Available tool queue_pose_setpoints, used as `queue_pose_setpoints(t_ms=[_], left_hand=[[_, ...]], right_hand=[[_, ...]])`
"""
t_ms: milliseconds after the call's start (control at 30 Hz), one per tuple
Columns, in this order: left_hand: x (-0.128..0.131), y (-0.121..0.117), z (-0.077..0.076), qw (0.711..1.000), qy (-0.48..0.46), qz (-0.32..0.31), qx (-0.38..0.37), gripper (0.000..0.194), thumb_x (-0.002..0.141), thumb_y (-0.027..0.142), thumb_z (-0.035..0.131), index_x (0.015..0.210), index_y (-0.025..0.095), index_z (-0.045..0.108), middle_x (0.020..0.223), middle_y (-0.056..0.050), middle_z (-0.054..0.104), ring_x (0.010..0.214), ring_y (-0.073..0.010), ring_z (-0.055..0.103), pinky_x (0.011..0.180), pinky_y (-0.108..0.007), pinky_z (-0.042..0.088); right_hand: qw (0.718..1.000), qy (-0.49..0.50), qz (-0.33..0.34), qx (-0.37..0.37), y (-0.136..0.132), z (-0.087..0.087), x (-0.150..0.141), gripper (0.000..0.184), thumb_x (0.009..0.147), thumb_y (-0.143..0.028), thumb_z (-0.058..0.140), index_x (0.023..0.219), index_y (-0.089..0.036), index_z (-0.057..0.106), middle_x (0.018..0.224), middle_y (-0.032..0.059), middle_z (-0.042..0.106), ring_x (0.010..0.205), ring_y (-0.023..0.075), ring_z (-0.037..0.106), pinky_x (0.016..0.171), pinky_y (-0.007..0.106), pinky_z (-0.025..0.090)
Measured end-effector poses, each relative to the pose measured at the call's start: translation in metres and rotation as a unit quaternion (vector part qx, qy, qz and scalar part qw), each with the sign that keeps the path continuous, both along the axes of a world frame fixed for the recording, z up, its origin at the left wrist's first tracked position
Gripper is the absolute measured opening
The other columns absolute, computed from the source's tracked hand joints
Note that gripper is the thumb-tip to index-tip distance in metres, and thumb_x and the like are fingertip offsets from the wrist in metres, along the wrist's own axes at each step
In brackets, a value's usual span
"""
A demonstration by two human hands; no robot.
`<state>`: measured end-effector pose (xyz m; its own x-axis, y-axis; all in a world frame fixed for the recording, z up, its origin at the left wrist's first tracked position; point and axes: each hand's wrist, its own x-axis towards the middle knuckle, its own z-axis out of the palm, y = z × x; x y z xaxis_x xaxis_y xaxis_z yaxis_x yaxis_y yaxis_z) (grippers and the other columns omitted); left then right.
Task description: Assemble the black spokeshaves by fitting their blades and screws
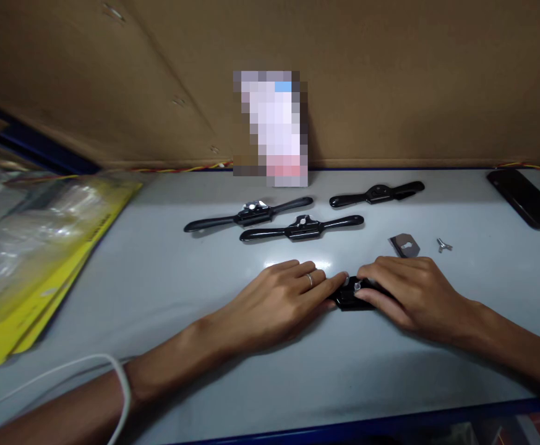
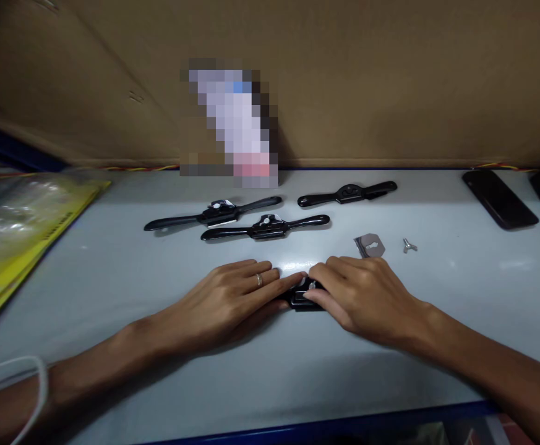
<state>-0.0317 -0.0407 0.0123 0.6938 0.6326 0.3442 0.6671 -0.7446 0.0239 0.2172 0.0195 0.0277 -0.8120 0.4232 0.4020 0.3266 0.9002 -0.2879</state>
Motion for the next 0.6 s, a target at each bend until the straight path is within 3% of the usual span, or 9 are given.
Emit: queue_pose_setpoints(t_ms=[200, 400, 500, 600], left_hand=[[-0.001, -0.001, 0.0, 1.0, 0.017, 0.003, 0.014, 0.028, 0.107, 0.024, 0.043, 0.129, 0.011, 0.053, 0.082, -0.003, 0.069, 0.071, -0.0175, 0.063, 0.061, -0.03, 0.05], [-0.013, 0.009, 0.004, 0.999, 0.023, 0.021, 0.042, 0.024, 0.105, 0.021, 0.046, 0.12, 0.013, 0.064, 0.081, -0.004, 0.064, 0.073, -0.0175, 0.056, 0.061, -0.029, 0.047], [-0.025, 0.018, 0.003, 0.997, 0.026, 0.064, 0.044, 0.025, 0.106, 0.025, 0.046, 0.117, 0.018, 0.067, 0.086, -0.005, 0.064, 0.077, -0.0182, 0.056, 0.065, -0.03, 0.048], [-0.034, 0.025, 0.001, 0.991, 0.036, 0.107, 0.07, 0.026, 0.105, 0.026, 0.046, 0.106, 0.016, 0.07, 0.09, -0.008, 0.063, 0.079, -0.0207, 0.054, 0.068, -0.034, 0.048]], right_hand=[[0.988, 0.066, -0.128, 0.054, 0.02, 0.015, 0.019, 0.017, 0.101, -0.019, 0.052, 0.096, -0.022, 0.068, 0.08, 0.002, 0.074, 0.061, 0.0135, 0.061, 0.057, 0.029, 0.042], [0.943, 0.136, -0.291, 0.084, 0.062, 0.024, 0.047, 0.016, 0.096, -0.028, 0.059, 0.082, -0.025, 0.068, 0.064, -0.0004, 0.063, 0.054, 0.016, 0.052, 0.057, 0.033, 0.041], [0.946, 0.101, -0.301, 0.061, 0.08, 0.012, 0.057, 0.014, 0.092, -0.025, 0.061, 0.08, -0.022, 0.069, 0.072, 0.0029, 0.068, 0.063, 0.0184, 0.058, 0.059, 0.033, 0.042], [0.959, 0.013, -0.276, 0.064, 0.087, -0.002, 0.059, 0.018, 0.095, -0.025, 0.057, 0.1, -0.02, 0.074, 0.096, 0.0088, 0.076, 0.088, 0.0259, 0.064, 0.072, 0.039, 0.049]])
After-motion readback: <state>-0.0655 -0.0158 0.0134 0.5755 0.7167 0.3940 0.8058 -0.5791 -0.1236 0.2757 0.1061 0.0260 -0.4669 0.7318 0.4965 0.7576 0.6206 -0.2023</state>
